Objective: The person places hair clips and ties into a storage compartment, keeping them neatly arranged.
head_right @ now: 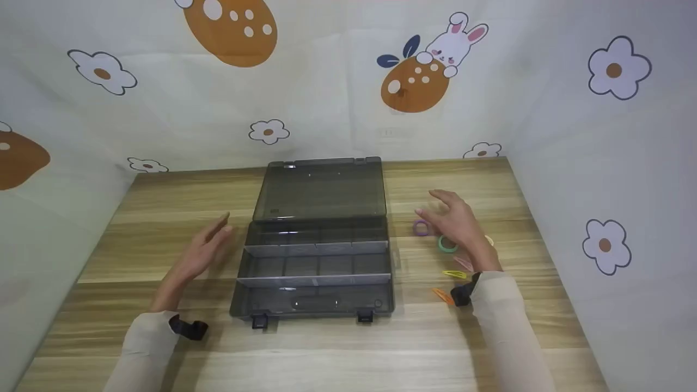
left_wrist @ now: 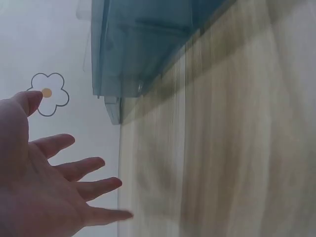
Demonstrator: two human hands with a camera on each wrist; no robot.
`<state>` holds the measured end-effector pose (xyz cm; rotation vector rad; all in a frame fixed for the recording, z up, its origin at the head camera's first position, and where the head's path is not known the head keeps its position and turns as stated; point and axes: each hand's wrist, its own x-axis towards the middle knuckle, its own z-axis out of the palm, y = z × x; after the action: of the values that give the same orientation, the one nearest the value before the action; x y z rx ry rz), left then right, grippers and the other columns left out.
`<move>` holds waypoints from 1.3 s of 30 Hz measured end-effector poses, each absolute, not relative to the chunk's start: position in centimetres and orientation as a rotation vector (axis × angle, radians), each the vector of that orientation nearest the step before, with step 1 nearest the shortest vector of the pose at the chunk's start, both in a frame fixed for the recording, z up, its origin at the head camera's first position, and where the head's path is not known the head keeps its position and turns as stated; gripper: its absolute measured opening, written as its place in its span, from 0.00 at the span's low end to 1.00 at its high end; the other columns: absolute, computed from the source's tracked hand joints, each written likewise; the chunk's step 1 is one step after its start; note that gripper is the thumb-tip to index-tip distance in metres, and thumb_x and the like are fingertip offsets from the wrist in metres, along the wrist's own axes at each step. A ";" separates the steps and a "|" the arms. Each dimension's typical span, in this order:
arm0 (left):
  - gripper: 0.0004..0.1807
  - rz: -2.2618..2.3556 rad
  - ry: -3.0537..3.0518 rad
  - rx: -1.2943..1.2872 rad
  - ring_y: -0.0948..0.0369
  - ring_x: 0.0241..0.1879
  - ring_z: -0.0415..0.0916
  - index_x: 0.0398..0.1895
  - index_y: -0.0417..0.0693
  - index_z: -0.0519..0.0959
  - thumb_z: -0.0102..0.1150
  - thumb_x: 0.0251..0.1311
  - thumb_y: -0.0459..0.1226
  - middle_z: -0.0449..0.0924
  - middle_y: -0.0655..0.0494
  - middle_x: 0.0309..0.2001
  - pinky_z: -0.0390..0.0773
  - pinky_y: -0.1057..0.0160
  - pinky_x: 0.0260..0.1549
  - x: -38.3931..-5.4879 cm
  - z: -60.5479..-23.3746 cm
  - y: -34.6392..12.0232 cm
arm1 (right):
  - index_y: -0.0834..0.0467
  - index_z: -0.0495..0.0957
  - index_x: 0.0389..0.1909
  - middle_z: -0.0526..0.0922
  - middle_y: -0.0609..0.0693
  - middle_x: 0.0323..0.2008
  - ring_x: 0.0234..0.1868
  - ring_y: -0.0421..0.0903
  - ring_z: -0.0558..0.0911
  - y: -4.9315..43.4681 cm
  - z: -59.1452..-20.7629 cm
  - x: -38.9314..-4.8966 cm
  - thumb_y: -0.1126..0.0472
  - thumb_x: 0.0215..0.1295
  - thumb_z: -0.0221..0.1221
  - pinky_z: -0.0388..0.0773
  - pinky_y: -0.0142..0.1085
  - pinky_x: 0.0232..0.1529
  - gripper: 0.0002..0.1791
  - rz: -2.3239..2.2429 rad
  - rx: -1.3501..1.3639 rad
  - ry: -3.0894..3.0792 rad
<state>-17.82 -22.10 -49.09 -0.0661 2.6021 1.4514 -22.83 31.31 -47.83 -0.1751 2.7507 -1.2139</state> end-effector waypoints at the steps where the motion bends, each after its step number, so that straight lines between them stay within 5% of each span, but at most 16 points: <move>1: 0.36 1.489 2.579 -0.063 0.44 0.77 0.54 0.79 0.47 0.55 0.46 0.75 0.53 0.56 0.40 0.78 0.54 0.44 0.77 -17.6 -49.2 -22.0 | 0.61 0.62 0.74 0.59 0.66 0.76 0.77 0.68 0.54 31.5 -47.9 -22.9 0.42 0.69 0.59 0.53 0.67 0.74 0.40 -1.243 -0.175 2.734; 6: 0.32 1.659 2.465 -0.031 0.43 0.76 0.58 0.77 0.41 0.58 0.48 0.76 0.46 0.61 0.36 0.75 0.59 0.44 0.75 -16.4 -49.9 -22.0 | 0.63 0.66 0.72 0.62 0.66 0.74 0.77 0.66 0.55 31.9 -48.2 -23.3 0.49 0.71 0.60 0.53 0.63 0.76 0.35 -1.317 -0.214 2.682; 12: 0.32 1.881 2.199 -0.063 0.42 0.75 0.58 0.77 0.41 0.57 0.48 0.76 0.44 0.58 0.36 0.76 0.77 0.45 0.63 -15.4 -50.6 -21.7 | 0.65 0.70 0.68 0.66 0.66 0.72 0.75 0.68 0.59 31.9 -48.7 -23.8 0.54 0.65 0.66 0.53 0.64 0.75 0.34 -1.243 -0.249 2.684; 19: 0.31 1.835 2.242 -0.026 0.42 0.70 0.68 0.76 0.43 0.60 0.51 0.74 0.44 0.65 0.37 0.73 0.69 0.45 0.70 -15.0 -51.2 -21.3 | 0.66 0.70 0.67 0.68 0.69 0.69 0.73 0.70 0.61 31.8 -48.7 -24.4 0.46 0.56 0.72 0.55 0.64 0.74 0.43 -1.010 -0.256 2.686; 27: 0.34 1.860 2.072 0.012 0.46 0.76 0.57 0.78 0.46 0.58 0.54 0.73 0.44 0.58 0.42 0.77 0.67 0.47 0.71 -14.4 -52.3 -21.9 | 0.66 0.72 0.65 0.64 0.72 0.69 0.69 0.73 0.62 30.8 -49.4 -24.8 0.53 0.52 0.75 0.59 0.69 0.70 0.41 -0.858 -0.328 2.697; 30: 0.36 1.852 2.064 0.058 0.46 0.77 0.56 0.78 0.45 0.57 0.56 0.71 0.42 0.57 0.42 0.78 0.72 0.50 0.68 -14.8 -52.8 -22.1 | 0.62 0.74 0.63 0.63 0.71 0.69 0.69 0.75 0.60 30.7 -49.1 -24.8 0.54 0.52 0.75 0.56 0.74 0.67 0.38 -0.792 -0.298 2.719; 36: 0.36 1.892 2.100 0.039 0.47 0.74 0.61 0.75 0.41 0.62 0.62 0.66 0.37 0.63 0.41 0.75 0.66 0.54 0.73 -15.0 -53.6 -22.2 | 0.60 0.82 0.56 0.68 0.70 0.67 0.67 0.74 0.64 30.7 -49.1 -24.8 0.56 0.52 0.74 0.54 0.75 0.62 0.29 -0.760 -0.330 2.762; 39: 0.36 1.896 2.102 -0.012 0.47 0.72 0.65 0.74 0.43 0.64 0.63 0.65 0.37 0.65 0.43 0.74 0.75 0.57 0.64 -14.9 -53.8 -22.0 | 0.59 0.84 0.52 0.69 0.69 0.66 0.66 0.74 0.65 30.7 -49.3 -24.8 0.57 0.53 0.74 0.52 0.75 0.62 0.24 -0.770 -0.320 2.771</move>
<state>-14.87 -22.04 -53.75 -0.0118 2.1021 1.8963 -24.75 30.75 -49.33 -0.3195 2.7709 -0.7696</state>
